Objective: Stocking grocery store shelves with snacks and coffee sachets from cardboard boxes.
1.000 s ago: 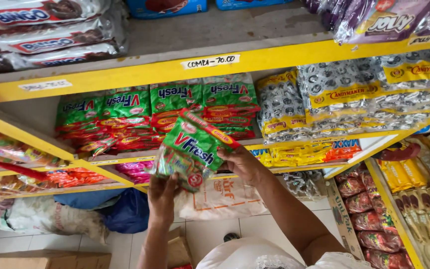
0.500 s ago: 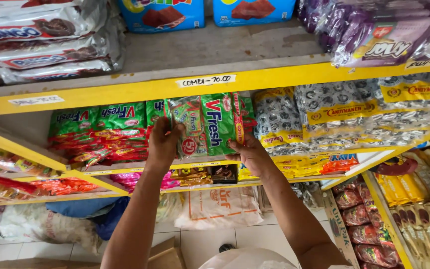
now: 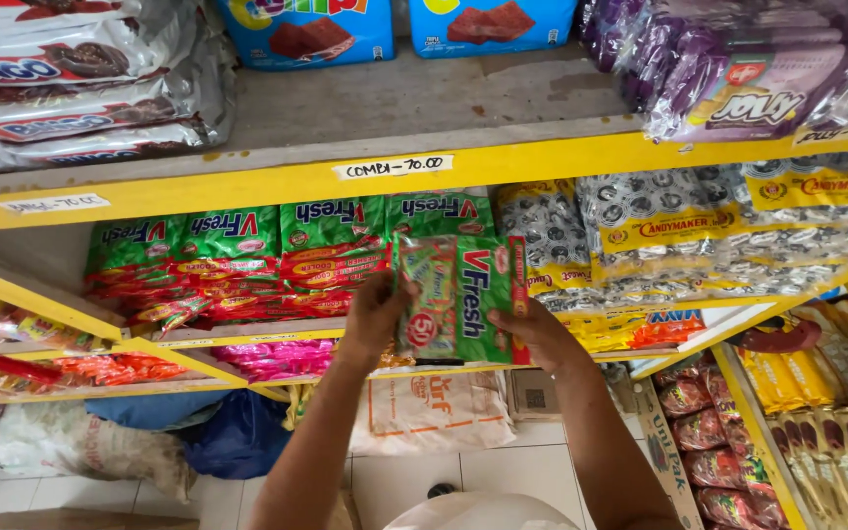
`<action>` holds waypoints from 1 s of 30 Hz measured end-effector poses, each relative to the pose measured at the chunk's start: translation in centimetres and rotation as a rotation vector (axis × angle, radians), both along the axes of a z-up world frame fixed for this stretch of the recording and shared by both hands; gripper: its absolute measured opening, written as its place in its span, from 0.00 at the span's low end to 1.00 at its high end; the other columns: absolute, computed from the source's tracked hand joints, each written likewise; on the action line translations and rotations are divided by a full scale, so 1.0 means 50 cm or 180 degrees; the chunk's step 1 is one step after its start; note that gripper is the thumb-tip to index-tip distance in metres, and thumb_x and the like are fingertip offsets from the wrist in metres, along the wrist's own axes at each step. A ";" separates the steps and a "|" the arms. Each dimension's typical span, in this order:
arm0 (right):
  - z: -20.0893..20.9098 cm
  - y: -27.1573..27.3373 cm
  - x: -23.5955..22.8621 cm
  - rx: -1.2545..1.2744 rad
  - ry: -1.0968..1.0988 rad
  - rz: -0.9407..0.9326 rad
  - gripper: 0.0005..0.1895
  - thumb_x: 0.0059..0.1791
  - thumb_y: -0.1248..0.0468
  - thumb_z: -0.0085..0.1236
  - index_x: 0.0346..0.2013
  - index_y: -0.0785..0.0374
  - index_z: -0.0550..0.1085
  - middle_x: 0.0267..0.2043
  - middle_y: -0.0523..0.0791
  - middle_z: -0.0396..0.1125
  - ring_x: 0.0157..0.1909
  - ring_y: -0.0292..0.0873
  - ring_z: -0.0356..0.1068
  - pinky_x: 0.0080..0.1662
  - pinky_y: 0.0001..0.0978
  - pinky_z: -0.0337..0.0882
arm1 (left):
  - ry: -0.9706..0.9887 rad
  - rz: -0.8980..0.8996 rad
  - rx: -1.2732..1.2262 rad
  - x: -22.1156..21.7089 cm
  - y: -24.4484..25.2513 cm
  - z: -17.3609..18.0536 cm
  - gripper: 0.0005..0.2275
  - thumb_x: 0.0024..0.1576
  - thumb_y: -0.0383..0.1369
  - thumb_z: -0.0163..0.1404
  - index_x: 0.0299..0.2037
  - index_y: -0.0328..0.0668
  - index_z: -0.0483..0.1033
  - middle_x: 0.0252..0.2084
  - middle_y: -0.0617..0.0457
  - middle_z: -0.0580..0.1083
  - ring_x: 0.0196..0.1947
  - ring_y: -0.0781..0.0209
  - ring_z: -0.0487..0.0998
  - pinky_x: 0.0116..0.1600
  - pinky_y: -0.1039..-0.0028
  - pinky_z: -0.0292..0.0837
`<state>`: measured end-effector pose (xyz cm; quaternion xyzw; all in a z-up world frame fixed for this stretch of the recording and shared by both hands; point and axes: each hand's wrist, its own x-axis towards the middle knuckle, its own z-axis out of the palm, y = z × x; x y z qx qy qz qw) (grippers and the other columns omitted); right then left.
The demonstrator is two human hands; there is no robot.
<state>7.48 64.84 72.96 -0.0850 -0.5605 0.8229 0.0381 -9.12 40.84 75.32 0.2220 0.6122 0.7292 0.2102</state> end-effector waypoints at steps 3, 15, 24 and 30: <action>0.038 0.002 0.022 0.0025 -0.0246 -0.0080 0.24 0.48 0.62 0.64 0.59 0.63 0.73 0.48 0.40 0.74 0.49 0.36 0.73 0.49 0.34 0.72 | -0.0231 -0.0100 -0.0236 0.049 -0.006 0.043 0.10 0.60 0.36 0.58 0.41 0.37 0.75 0.33 0.59 0.71 0.32 0.71 0.67 0.35 0.77 0.64; -0.034 0.002 -0.050 0.0108 0.0326 -0.0417 0.12 0.57 0.60 0.64 0.48 0.63 0.73 0.39 0.40 0.69 0.37 0.37 0.66 0.39 0.33 0.67 | -0.1066 -0.0135 -0.0130 0.085 -0.017 0.120 0.33 0.52 0.33 0.58 0.69 0.44 0.59 0.50 0.53 0.77 0.44 0.57 0.82 0.41 0.67 0.84; 0.046 -0.026 -0.141 -0.0758 0.0326 -0.0435 0.09 0.52 0.60 0.58 0.45 0.59 0.74 0.42 0.43 0.75 0.42 0.40 0.75 0.42 0.40 0.78 | 0.0211 0.0206 0.0584 -0.198 0.041 0.108 0.21 0.55 0.22 0.54 0.60 0.33 0.68 0.52 0.51 0.77 0.46 0.60 0.80 0.42 0.68 0.81; 0.006 -0.040 -0.242 -0.1081 0.0169 -0.0816 0.05 0.52 0.64 0.60 0.41 0.61 0.74 0.37 0.45 0.73 0.41 0.43 0.75 0.47 0.46 0.80 | 0.2545 0.0588 -0.0767 -0.434 0.141 -0.035 0.08 0.63 0.32 0.50 0.48 0.39 0.75 0.43 0.47 0.78 0.43 0.48 0.81 0.45 0.59 0.79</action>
